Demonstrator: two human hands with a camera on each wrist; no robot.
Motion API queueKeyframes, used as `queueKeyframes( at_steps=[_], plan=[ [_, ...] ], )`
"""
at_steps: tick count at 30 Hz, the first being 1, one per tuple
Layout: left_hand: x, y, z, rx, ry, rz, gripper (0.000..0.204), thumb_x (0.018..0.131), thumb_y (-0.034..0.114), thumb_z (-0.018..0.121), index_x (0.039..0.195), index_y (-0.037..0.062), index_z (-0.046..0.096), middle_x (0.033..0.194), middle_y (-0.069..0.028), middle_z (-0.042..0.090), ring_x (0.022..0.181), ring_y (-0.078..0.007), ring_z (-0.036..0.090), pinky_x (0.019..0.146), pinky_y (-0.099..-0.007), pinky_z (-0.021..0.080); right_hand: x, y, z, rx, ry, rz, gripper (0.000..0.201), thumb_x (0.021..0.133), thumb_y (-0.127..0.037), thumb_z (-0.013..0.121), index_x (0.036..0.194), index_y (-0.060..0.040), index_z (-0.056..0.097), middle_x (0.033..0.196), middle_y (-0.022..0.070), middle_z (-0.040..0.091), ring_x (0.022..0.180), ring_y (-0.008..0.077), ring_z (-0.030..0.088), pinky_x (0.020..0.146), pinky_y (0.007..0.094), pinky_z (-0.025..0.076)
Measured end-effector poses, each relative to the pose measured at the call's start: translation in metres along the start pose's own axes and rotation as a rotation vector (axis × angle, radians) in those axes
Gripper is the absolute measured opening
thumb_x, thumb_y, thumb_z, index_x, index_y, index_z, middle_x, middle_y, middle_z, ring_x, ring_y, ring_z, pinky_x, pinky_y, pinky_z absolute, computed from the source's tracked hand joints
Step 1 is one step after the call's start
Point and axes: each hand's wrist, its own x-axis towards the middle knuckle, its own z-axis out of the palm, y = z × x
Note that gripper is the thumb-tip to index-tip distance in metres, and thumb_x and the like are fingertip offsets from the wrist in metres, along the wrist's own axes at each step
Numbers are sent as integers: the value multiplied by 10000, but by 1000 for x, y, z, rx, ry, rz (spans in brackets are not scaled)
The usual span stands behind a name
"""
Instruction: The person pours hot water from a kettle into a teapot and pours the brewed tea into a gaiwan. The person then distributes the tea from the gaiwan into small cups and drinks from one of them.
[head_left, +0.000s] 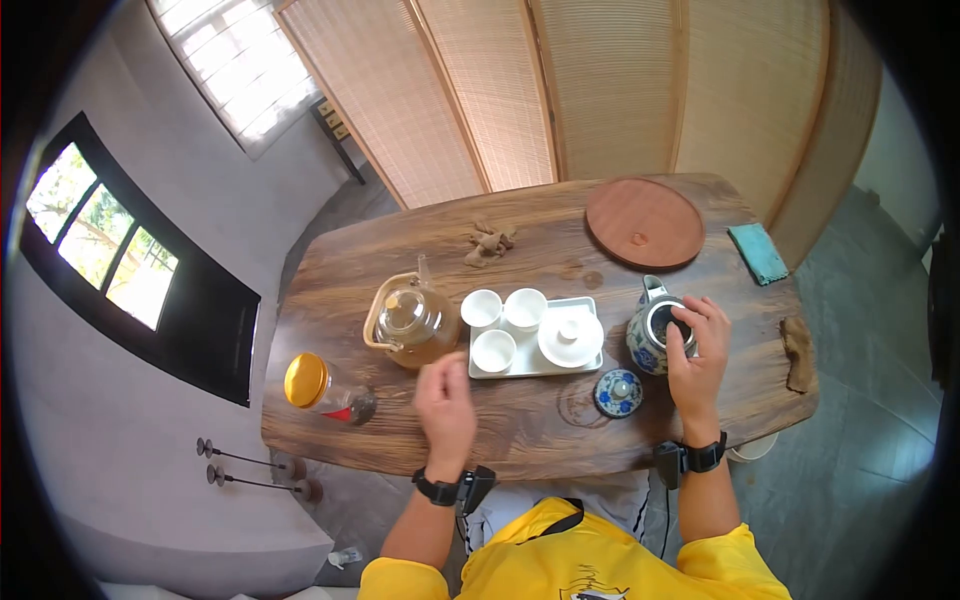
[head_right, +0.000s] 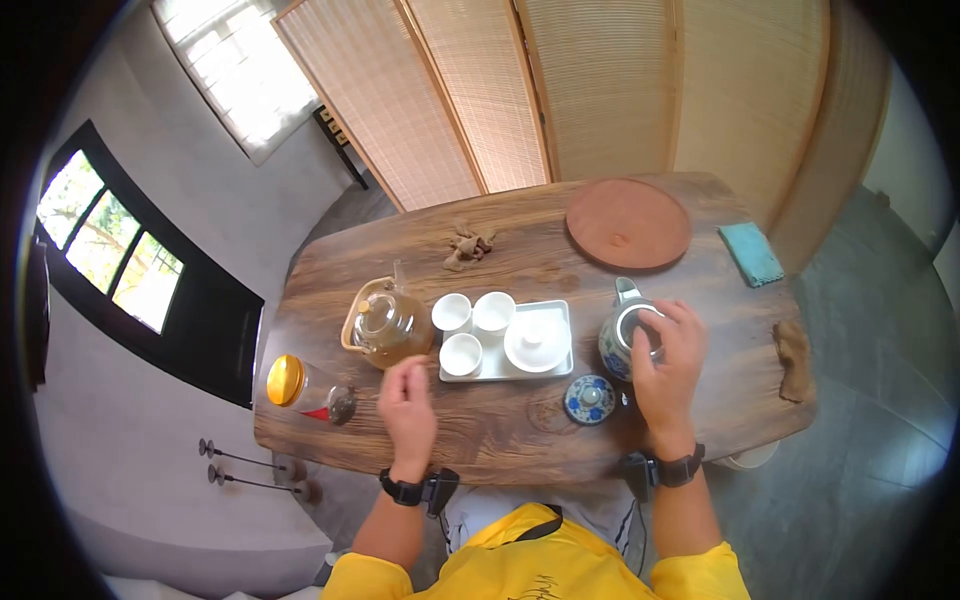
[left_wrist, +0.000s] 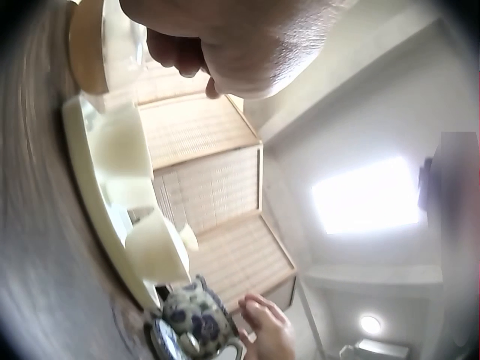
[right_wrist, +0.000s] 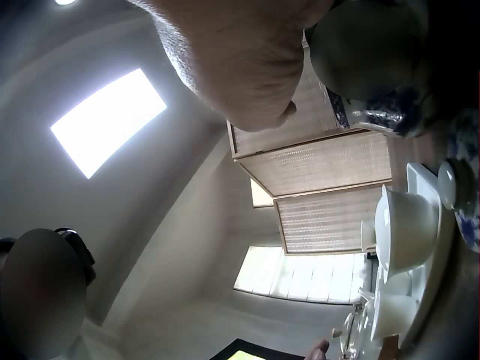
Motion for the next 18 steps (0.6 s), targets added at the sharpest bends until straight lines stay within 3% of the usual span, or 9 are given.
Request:
queueKeyframes(
  at_steps=[1, 2, 4, 5, 7, 8, 12, 14, 18],
  plan=[
    [7, -10, -7, -19, 112, -45, 176, 1014, 76, 592, 1138, 26, 706, 897, -55, 651, 818, -179, 618, 744, -343, 503, 1, -2, 1, 2, 2, 4, 250, 860, -42, 691, 1108, -67, 711, 1235, 138, 656, 1265, 397, 545, 1092, 489, 406],
    [12, -21, -16, -15, 113, -38, 176, 1014, 76, 592, 1138, 26, 706, 897, -55, 651, 818, -179, 618, 744, -343, 503, 2, -4, 1, 3, 5, 2, 241, 857, -34, 694, 1095, -65, 711, 1233, 137, 656, 1261, 394, 546, 1092, 487, 404],
    [18, -43, -33, -276, 229, -413, 316, 1011, 48, 554, 1316, 3, 627, 1092, -64, 657, 981, -166, 599, 897, -326, 494, 4, -4, 2, 8, 7, 1, 236, 856, -32, 694, 1090, -64, 710, 1230, 136, 657, 1257, 393, 547, 1092, 487, 402],
    [22, -54, -35, -275, 231, -411, 316, 1011, 48, 554, 1316, 3, 627, 1092, -64, 657, 981, -166, 599, 897, -326, 494, 5, -4, 3, 7, 9, -2, 231, 856, -30, 694, 1084, -62, 709, 1228, 136, 657, 1253, 393, 548, 1092, 486, 400],
    [33, -67, -36, -433, 382, -413, 424, 1007, 33, 531, 1426, -24, 524, 1281, -119, 604, 1139, -185, 565, 1034, -322, 445, 6, -7, 4, 6, 17, -5, 226, 857, -31, 693, 1080, -61, 708, 1223, 135, 660, 1248, 393, 549, 1093, 487, 397],
    [38, -68, -38, -443, 350, -478, 477, 1013, 41, 533, 1477, -40, 454, 1399, -158, 535, 1282, -204, 505, 1113, -327, 392, 6, -8, 4, 2, 21, -6, 220, 858, -32, 692, 1076, -60, 707, 1217, 135, 662, 1242, 393, 551, 1093, 488, 395],
    [58, -73, -34, -569, 395, -577, 502, 1029, 64, 540, 1499, -56, 409, 1430, -167, 534, 1309, -215, 508, 1126, -340, 391, 8, -22, -1, 3, 12, -25, 218, 859, -31, 689, 1074, -58, 704, 1207, 134, 667, 1237, 394, 552, 1087, 488, 402],
    [69, -83, -36, -569, 294, -653, 535, 1038, 85, 561, 1513, -71, 369, 1455, -178, 523, 1320, -213, 505, 1130, -346, 388, 9, -27, -1, 38, 19, -51, 218, 855, -22, 685, 1070, -56, 702, 1203, 133, 671, 1233, 394, 554, 1079, 487, 415],
    [77, -79, -30, -557, 318, -591, 540, 1041, 97, 575, 1509, -74, 366, 1438, -170, 542, 1293, -193, 530, 1099, -332, 414, 11, -29, -3, 34, 26, -56, 219, 853, -14, 681, 1067, -51, 700, 1198, 133, 671, 1231, 393, 557, 1070, 484, 429]
  ],
)
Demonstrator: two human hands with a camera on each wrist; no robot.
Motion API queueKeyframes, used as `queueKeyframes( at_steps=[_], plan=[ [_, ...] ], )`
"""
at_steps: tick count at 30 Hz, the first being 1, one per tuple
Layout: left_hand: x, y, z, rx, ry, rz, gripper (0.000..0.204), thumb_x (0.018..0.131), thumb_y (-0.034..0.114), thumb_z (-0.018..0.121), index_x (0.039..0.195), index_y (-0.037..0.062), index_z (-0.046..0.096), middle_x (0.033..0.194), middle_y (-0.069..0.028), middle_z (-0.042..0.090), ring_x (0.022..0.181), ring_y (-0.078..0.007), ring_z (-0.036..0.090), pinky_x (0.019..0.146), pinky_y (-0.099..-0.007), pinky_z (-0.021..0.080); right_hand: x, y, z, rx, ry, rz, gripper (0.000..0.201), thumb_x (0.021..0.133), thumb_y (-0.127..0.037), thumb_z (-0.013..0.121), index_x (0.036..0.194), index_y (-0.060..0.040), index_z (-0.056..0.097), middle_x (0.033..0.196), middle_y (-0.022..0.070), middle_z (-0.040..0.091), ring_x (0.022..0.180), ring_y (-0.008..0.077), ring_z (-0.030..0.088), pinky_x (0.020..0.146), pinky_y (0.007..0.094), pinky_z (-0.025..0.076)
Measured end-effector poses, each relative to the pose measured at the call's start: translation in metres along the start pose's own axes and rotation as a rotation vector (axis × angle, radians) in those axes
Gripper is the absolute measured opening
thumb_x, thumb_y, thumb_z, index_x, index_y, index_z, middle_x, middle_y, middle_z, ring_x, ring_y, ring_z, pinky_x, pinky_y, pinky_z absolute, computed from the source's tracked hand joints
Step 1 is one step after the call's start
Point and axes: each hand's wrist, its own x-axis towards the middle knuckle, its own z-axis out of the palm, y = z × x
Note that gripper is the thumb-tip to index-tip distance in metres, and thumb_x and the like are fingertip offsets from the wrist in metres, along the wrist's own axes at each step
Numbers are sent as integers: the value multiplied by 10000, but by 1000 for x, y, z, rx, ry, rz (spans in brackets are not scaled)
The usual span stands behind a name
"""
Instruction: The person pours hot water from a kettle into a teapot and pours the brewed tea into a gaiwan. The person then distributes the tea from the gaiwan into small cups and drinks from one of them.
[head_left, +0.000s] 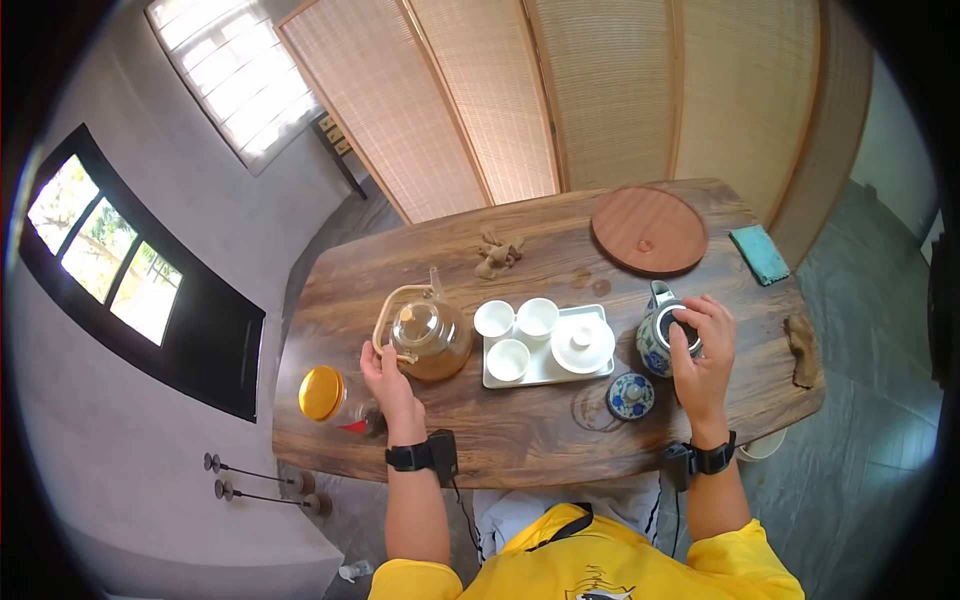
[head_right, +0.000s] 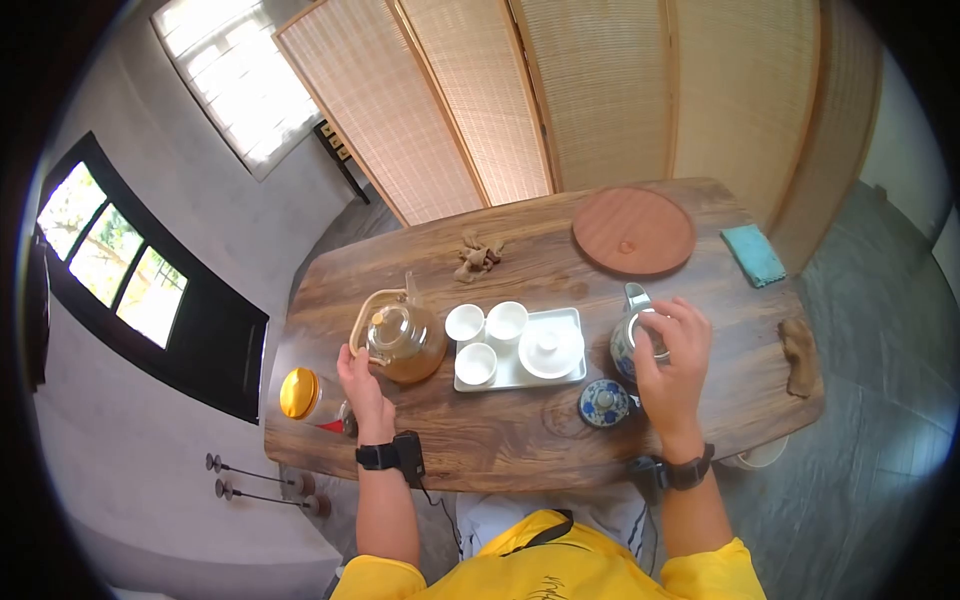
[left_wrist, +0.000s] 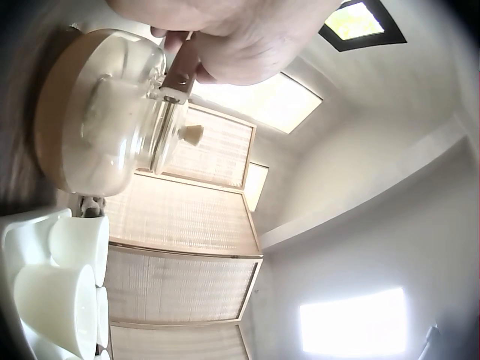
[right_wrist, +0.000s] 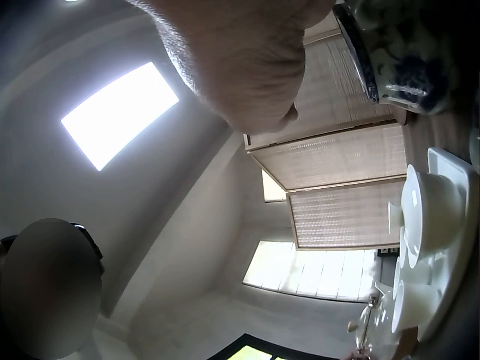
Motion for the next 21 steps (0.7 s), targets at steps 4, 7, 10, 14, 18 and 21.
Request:
queueKeyframes(
  at_steps=[4, 7, 10, 14, 18, 21],
  plan=[
    [14, -8, 5, 10, -5, 179, 424, 1031, 139, 631, 1387, -60, 513, 1261, -112, 631, 1094, -159, 595, 961, -298, 473, -5, 6, 0, 18, -12, 33, 200, 857, -7, 676, 1052, -40, 705, 1187, 136, 672, 1223, 387, 563, 1061, 475, 438],
    [16, -4, 12, 134, -24, 200, 285, 1034, 181, 656, 1206, -44, 619, 1054, -56, 657, 913, -133, 592, 820, -287, 493, -8, 3, -1, 35, -13, 43, 188, 858, 4, 676, 1039, -35, 710, 1171, 135, 677, 1209, 379, 571, 1048, 463, 446],
    [17, -5, 19, 309, 2, 336, 268, 1048, 243, 651, 1036, -25, 643, 870, -26, 642, 786, -127, 560, 724, -299, 487, -10, -3, -4, 46, 9, 43, 181, 854, 14, 678, 1025, -33, 714, 1152, 134, 682, 1190, 370, 582, 1035, 453, 452],
    [20, -14, 22, 505, 59, 709, 386, 1067, 343, 612, 906, -6, 586, 767, -63, 588, 727, -168, 516, 682, -350, 460, -14, -7, -11, 62, 15, 48, 168, 848, 18, 686, 1008, -27, 715, 1135, 136, 685, 1167, 365, 594, 1021, 450, 460],
    [14, -9, 24, 495, 28, 567, 376, 1052, 354, 632, 959, -7, 585, 853, -116, 589, 783, -259, 552, 756, -389, 468, -13, -12, -14, 45, 3, 16, 167, 844, 19, 692, 1005, -23, 713, 1126, 139, 685, 1139, 361, 600, 998, 446, 468],
    [15, -8, 26, 478, 17, 623, 379, 1056, 361, 626, 958, -3, 587, 845, -115, 593, 783, -256, 548, 759, -386, 468, -12, -21, -11, 62, -4, -17, 177, 835, 21, 699, 1006, -21, 711, 1120, 143, 680, 1116, 357, 601, 975, 443, 473]
  ],
)
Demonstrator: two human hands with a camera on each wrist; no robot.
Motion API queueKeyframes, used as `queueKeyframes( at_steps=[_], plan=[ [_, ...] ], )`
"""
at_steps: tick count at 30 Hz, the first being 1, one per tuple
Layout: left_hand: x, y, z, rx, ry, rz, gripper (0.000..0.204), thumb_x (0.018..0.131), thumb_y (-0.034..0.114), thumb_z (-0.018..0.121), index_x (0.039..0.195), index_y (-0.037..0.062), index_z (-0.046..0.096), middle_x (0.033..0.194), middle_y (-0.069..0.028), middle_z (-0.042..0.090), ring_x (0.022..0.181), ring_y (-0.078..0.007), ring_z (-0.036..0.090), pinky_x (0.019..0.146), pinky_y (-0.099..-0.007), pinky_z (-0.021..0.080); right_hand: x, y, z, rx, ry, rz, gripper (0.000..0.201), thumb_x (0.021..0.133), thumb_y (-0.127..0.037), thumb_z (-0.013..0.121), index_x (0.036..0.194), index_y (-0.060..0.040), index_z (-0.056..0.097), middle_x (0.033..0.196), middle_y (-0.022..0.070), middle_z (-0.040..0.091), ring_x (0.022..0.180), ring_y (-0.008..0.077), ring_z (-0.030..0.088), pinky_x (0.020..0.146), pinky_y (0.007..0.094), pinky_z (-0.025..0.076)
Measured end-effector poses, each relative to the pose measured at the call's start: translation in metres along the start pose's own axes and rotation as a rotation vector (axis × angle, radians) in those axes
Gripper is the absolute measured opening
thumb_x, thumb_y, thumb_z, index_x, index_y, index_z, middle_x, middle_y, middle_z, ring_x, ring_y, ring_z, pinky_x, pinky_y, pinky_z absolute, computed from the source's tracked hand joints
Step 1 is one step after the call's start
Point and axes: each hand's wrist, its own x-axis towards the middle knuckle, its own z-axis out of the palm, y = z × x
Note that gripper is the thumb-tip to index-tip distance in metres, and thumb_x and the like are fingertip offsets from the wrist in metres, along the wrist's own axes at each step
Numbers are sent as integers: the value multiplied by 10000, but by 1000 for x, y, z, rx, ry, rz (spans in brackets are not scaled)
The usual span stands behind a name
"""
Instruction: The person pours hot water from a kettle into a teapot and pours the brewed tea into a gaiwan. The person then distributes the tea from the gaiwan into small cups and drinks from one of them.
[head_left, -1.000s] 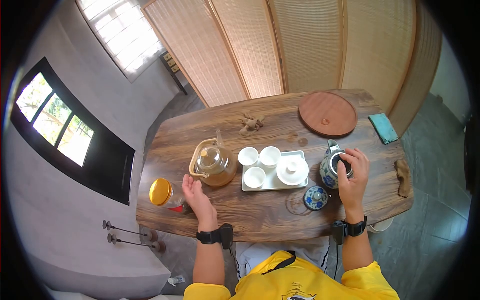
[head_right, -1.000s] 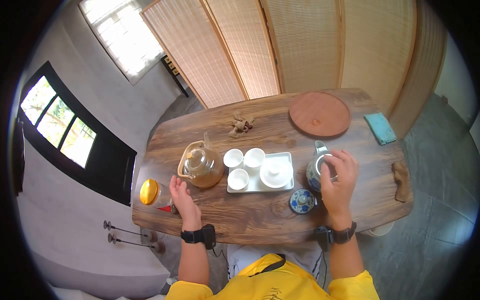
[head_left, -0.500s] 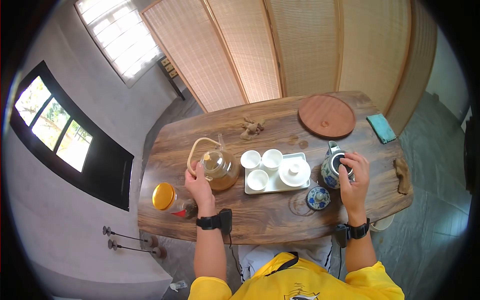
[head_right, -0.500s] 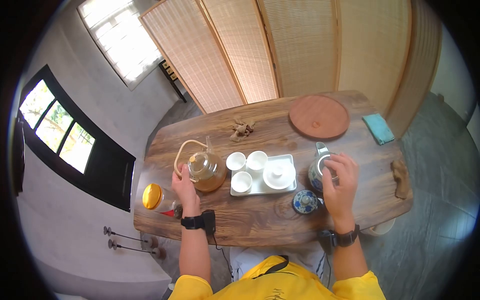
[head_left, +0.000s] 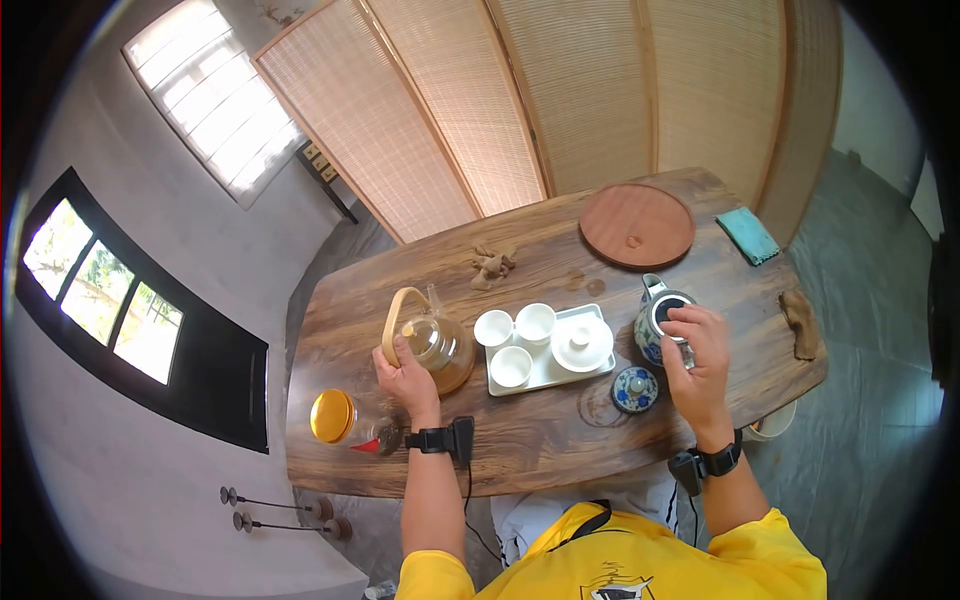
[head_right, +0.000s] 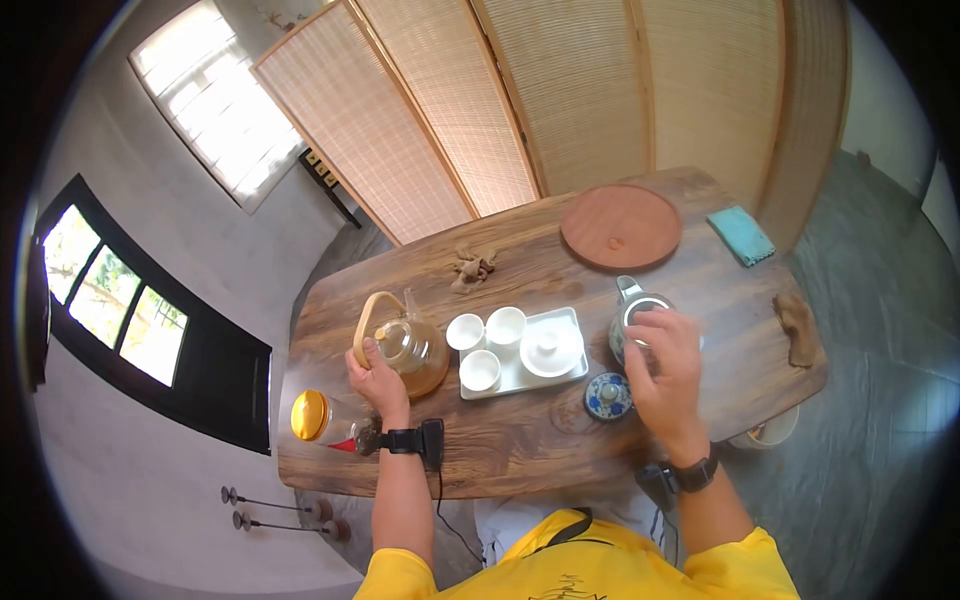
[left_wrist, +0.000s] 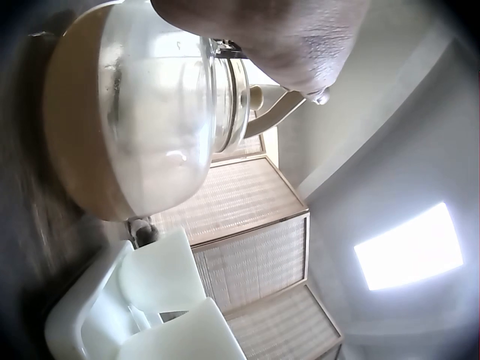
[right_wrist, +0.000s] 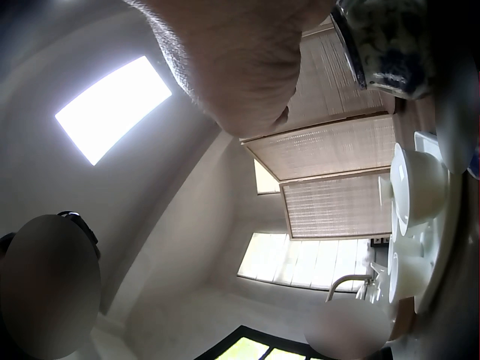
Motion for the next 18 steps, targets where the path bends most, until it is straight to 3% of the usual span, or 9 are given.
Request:
queueKeyframes(
  at_steps=[6, 12, 18],
  plan=[
    [10, 15, -8, -57, -58, 57, 383, 1056, 365, 629, 948, -2, 599, 827, -80, 599, 779, -215, 539, 748, -362, 465, -2, -15, 26, 130, -116, -75, 215, 796, 11, 726, 1006, -36, 711, 1111, 145, 663, 1096, 359, 603, 934, 440, 492],
    [30, 52, -29, -16, -46, 231, 404, 1052, 378, 637, 915, 1, 594, 779, -51, 563, 743, -169, 499, 699, -325, 441, 8, -47, 55, 231, -184, -125, 251, 781, -28, 749, 1029, -59, 723, 1122, 142, 668, 1089, 362, 611, 918, 447, 506],
    [40, 94, -41, -211, -218, 153, 377, 1059, 366, 635, 855, 58, 559, 722, 60, 440, 655, -53, 377, 572, -247, 304, 22, -86, 80, 375, -242, -270, 467, 778, -49, 771, 1238, -80, 692, 1290, 174, 629, 1209, 382, 587, 1024, 485, 486]
  ],
)
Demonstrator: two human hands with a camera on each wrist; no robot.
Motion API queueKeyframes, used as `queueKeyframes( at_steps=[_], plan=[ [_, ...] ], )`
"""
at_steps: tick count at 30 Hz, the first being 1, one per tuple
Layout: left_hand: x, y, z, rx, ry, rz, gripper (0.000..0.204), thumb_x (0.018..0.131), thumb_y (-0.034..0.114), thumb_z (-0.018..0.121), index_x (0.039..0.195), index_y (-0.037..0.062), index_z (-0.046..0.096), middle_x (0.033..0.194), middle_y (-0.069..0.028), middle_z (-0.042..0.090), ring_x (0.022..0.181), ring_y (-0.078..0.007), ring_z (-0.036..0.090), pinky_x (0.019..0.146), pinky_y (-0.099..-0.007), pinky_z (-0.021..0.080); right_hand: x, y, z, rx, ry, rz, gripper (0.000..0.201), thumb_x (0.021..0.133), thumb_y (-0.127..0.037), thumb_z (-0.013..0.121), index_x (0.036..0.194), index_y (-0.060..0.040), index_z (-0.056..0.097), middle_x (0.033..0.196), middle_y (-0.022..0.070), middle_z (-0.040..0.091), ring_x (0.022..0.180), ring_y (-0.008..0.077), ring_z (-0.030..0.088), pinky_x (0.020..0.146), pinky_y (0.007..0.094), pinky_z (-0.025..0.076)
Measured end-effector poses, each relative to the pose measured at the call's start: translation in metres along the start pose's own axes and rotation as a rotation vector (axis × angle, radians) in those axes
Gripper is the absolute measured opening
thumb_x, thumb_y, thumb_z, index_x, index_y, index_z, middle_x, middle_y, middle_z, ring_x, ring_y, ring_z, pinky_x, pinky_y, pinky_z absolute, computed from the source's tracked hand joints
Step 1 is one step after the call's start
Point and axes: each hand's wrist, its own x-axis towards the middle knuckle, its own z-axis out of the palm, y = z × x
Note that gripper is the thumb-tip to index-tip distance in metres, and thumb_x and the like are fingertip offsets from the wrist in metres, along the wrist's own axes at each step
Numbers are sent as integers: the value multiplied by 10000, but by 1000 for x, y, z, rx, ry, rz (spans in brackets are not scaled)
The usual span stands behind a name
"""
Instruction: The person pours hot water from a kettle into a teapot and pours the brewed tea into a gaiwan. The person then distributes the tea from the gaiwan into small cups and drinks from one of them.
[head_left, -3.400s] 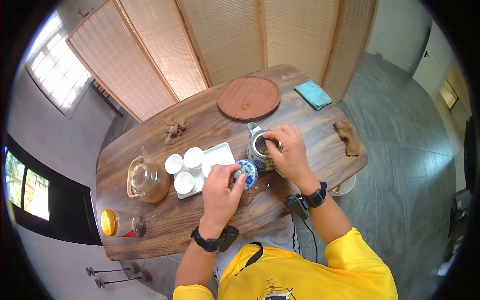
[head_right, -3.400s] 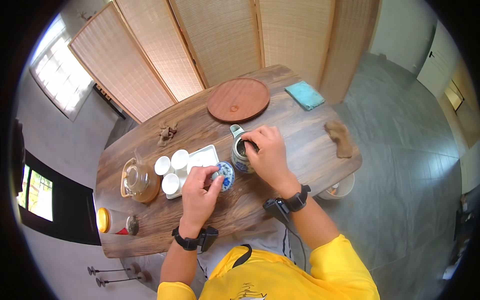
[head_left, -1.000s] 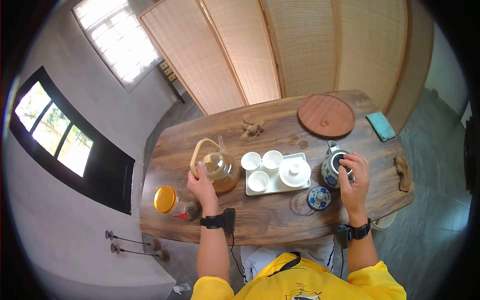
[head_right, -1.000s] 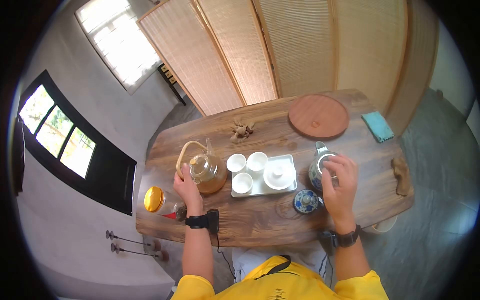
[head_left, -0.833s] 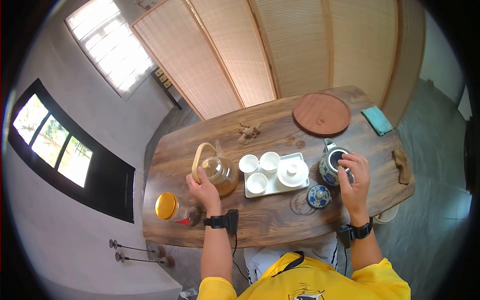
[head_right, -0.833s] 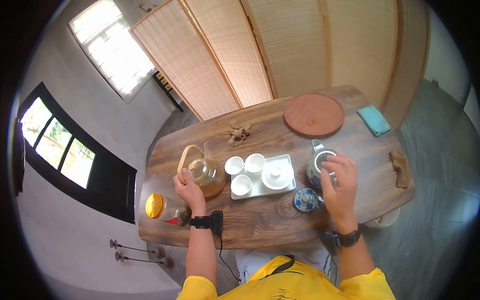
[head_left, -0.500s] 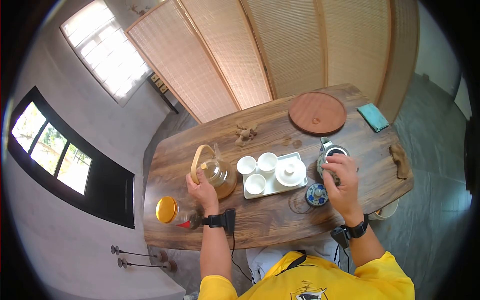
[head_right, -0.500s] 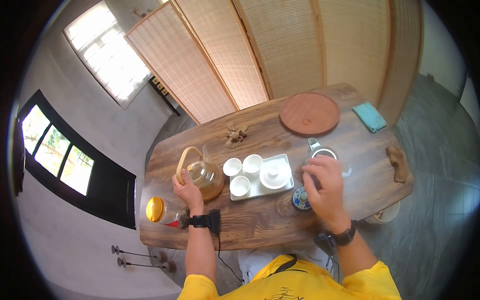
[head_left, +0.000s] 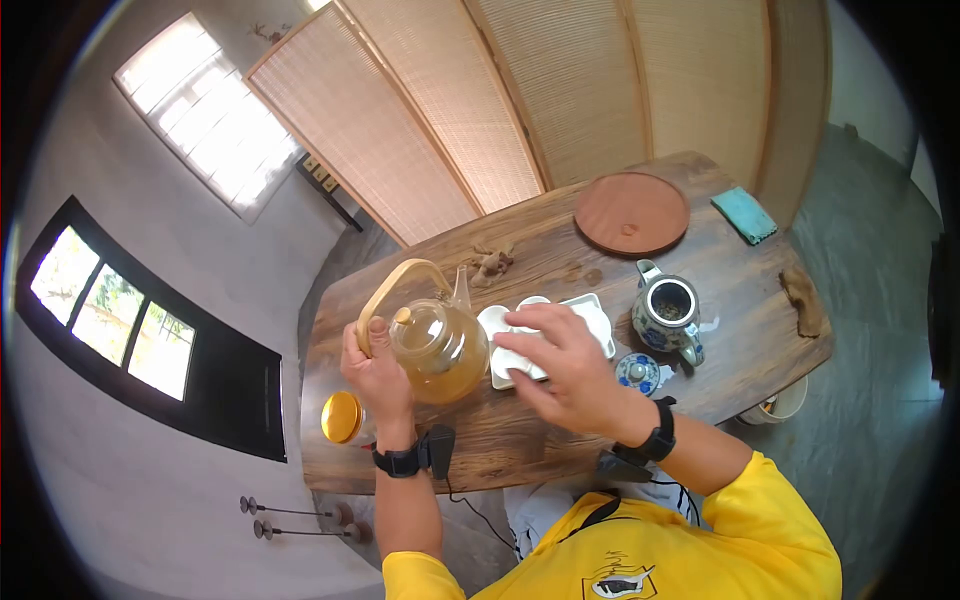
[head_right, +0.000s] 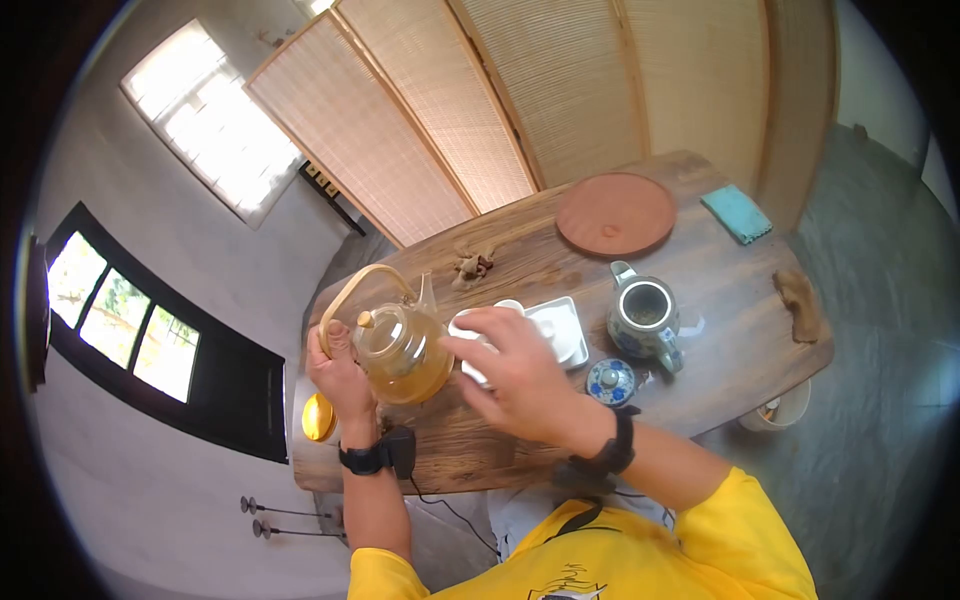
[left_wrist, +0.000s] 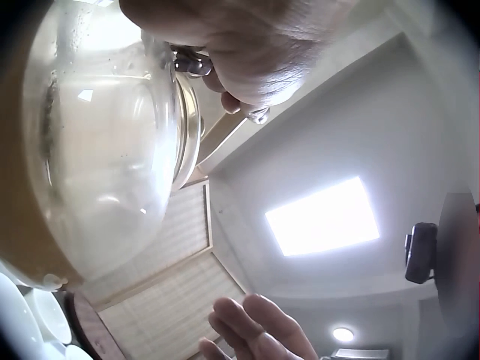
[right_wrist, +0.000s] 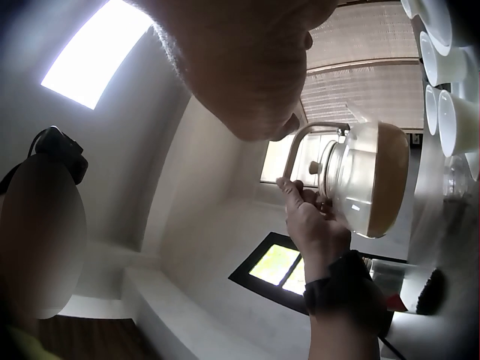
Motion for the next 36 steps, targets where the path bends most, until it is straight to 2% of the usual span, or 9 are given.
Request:
queueKeyframes(
  at_steps=[2, 3, 5, 8, 12, 14, 20, 36],
  plan=[
    [0, 15, 6, -35, -43, 22, 339, 1062, 348, 634, 860, 84, 568, 697, 89, 407, 620, -19, 326, 546, -219, 241, 8, -10, 7, -2, 16, -27, 516, 778, -72, 762, 1283, -85, 654, 1326, 185, 597, 1224, 393, 573, 1021, 493, 479],
    [-1, 27, 9, -53, -67, 27, 339, 1062, 348, 634, 860, 84, 568, 697, 89, 407, 620, -19, 326, 546, -219, 241, 10, -15, 9, 6, 20, -54, 567, 778, -95, 753, 1328, -91, 617, 1362, 196, 566, 1240, 403, 559, 1019, 502, 472],
    [-4, 50, 12, -129, -144, -91, 346, 1055, 346, 647, 870, 65, 570, 725, 78, 439, 670, -41, 362, 585, -226, 307, 14, -22, 13, 1, 43, -51, 593, 778, -108, 754, 1351, -93, 604, 1385, 203, 544, 1263, 408, 544, 1034, 505, 462],
    [-7, 60, 23, -222, -225, -64, 310, 1064, 342, 628, 897, 83, 589, 716, 82, 431, 637, -26, 354, 557, -215, 277, 16, -29, 13, -9, 67, -33, 617, 780, -138, 757, 1373, -93, 592, 1425, 216, 508, 1303, 420, 514, 1065, 510, 443],
    [-14, 82, 38, -267, -337, -51, 330, 1072, 355, 610, 873, 96, 559, 715, 79, 423, 641, -28, 352, 568, -213, 288, 8, -34, 1, -97, 100, 18, 600, 792, -178, 748, 1367, -89, 601, 1432, 243, 497, 1334, 430, 482, 1105, 536, 398],
    [-15, 87, 47, -292, -371, -44, 344, 1066, 355, 623, 862, 85, 557, 707, 77, 429, 637, -28, 360, 563, -215, 286, 1, -37, -9, -136, 82, 80, 632, 816, -238, 772, 1413, -126, 595, 1483, 230, 481, 1372, 432, 463, 1116, 537, 395],
    [-22, 106, 75, -368, -492, -42, 367, 1063, 356, 631, 846, 71, 547, 697, 66, 434, 629, -29, 368, 554, -218, 282, -15, -41, -31, -199, 136, 145, 652, 815, -301, 786, 1411, -118, 594, 1508, 248, 453, 1407, 446, 423, 1129, 543, 381],
    [-34, 127, 115, -297, -679, -78, 303, 1046, 307, 671, 936, 29, 625, 760, 73, 496, 674, -24, 393, 580, -219, 300, -37, -25, -53, -177, 201, 240, 729, 768, -245, 830, 1410, -79, 528, 1484, 285, 404, 1422, 460, 367, 1161, 537, 354]
  ],
)
